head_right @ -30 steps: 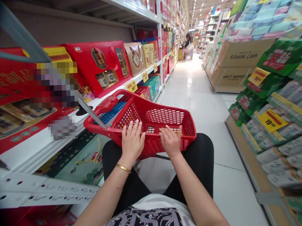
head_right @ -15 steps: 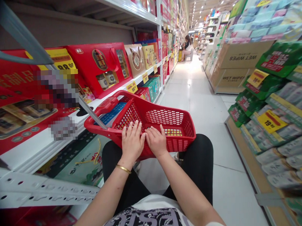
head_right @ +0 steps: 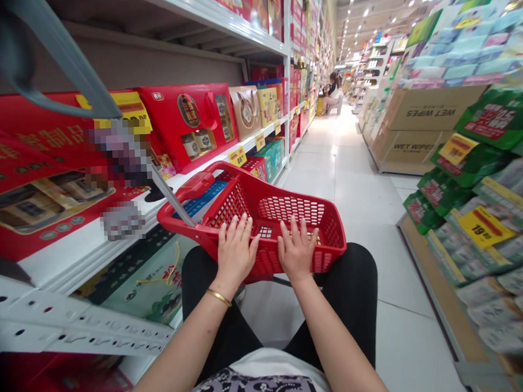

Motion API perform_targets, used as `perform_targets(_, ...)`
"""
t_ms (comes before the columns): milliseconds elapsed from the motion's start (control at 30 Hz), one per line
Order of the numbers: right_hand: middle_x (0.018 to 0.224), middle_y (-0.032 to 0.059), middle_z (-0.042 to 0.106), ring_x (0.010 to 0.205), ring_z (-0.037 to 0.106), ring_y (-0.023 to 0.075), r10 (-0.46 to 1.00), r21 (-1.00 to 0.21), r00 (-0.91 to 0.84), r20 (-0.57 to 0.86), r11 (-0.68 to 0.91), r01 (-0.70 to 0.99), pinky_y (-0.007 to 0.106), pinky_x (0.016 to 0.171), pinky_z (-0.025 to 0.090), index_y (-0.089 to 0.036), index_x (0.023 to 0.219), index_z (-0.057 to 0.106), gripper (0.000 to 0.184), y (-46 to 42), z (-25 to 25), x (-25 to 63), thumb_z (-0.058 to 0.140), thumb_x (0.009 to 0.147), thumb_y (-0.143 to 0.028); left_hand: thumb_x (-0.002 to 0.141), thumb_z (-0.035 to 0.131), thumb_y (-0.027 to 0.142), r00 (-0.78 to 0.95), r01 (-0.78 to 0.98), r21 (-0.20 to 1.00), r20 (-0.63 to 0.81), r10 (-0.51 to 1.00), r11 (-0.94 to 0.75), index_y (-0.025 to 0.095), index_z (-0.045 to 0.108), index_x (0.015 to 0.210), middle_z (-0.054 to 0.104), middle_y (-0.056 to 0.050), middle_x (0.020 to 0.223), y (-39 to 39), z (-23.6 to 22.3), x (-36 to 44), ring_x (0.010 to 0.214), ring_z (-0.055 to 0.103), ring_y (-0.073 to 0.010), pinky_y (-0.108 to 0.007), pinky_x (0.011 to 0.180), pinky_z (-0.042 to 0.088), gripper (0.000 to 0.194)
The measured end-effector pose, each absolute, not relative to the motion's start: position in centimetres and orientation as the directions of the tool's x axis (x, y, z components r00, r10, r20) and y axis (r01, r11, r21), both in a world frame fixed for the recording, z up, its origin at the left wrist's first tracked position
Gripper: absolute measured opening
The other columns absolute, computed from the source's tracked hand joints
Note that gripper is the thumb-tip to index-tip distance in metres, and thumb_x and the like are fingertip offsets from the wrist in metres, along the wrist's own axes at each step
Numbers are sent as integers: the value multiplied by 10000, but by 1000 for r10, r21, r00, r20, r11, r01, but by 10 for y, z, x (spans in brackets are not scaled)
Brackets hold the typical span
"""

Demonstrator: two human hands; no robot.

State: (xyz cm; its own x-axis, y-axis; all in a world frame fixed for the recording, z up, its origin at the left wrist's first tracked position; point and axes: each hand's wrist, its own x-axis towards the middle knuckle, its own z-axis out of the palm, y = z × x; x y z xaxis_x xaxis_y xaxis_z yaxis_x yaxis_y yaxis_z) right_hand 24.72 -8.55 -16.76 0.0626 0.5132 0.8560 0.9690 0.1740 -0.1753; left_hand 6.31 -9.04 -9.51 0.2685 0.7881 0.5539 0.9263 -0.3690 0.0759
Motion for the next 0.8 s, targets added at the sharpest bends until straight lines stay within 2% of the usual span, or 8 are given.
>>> perform_targets(100,1493,104,573,1509,371,312,498,-101,-15,867,205,973,684,1243,112,-246,1474,527,486,-82,-169,245,543,990,-271,1072,358,448,282,924,65,551,786,-377,183,438,1563,370,-63,1643,-90,-95,62,1546,306,-281,-522,1285,164,564)
perform_targets(167,1455,106,608,1479,421,323,487,-90,-14,873,190,978,709,1235,63,-235,1472,527,478,-85,-172,257,528,996,-268,1073,360,444,279,925,63,555,784,-374,183,428,1569,359,-60,1647,-90,-95,62,1548,299,-281,-525,1287,159,564)
perform_targets(233,1426,109,630,1445,467,343,459,-108,28,888,151,983,746,1212,26,-235,1473,527,470,-90,-177,274,503,1004,-261,1072,366,439,278,926,60,560,781,-373,192,418,1575,350,-55,1651,-91,-94,61,1553,290,-277,-525,1288,165,562)
perform_targets(333,1402,107,648,1445,463,366,398,-187,142,906,74,980,760,1202,39,-231,1476,525,474,-92,-184,290,497,1003,-249,1066,379,453,294,922,47,559,775,-384,206,413,1578,362,-50,1646,-92,-95,61,1557,282,-266,-516,1289,180,570)
perform_targets(400,1383,111,661,1422,495,361,389,-209,157,908,96,973,755,1206,60,-223,1469,532,467,-87,-185,284,482,1006,-243,1068,369,471,289,926,41,561,776,-374,199,418,1575,357,-42,1648,-91,-95,61,1559,277,-256,-502,1297,172,577)
perform_targets(633,1345,74,691,1286,634,235,427,-52,-124,896,377,925,590,1283,104,-241,1406,578,400,-76,-161,211,553,1007,-232,1064,377,485,281,935,22,563,777,-354,197,414,1576,353,-47,1650,-91,-96,61,1558,279,-255,-502,1299,177,589)
perform_targets(700,1345,69,691,1269,645,226,429,-13,-162,889,377,926,580,1288,90,-245,1416,568,414,-78,-160,216,568,1003,-226,1065,372,488,285,935,16,560,778,-354,196,413,1576,344,-43,1655,-90,-96,61,1559,277,-251,-495,1301,180,591)
perform_targets(800,1312,73,711,1237,666,253,447,-17,-123,886,296,955,646,1266,33,-249,1419,566,415,-85,-172,258,557,1005,-234,1070,352,488,289,934,16,555,780,-357,197,413,1576,328,-31,1662,-90,-96,60,1563,267,-243,-491,1303,177,587)
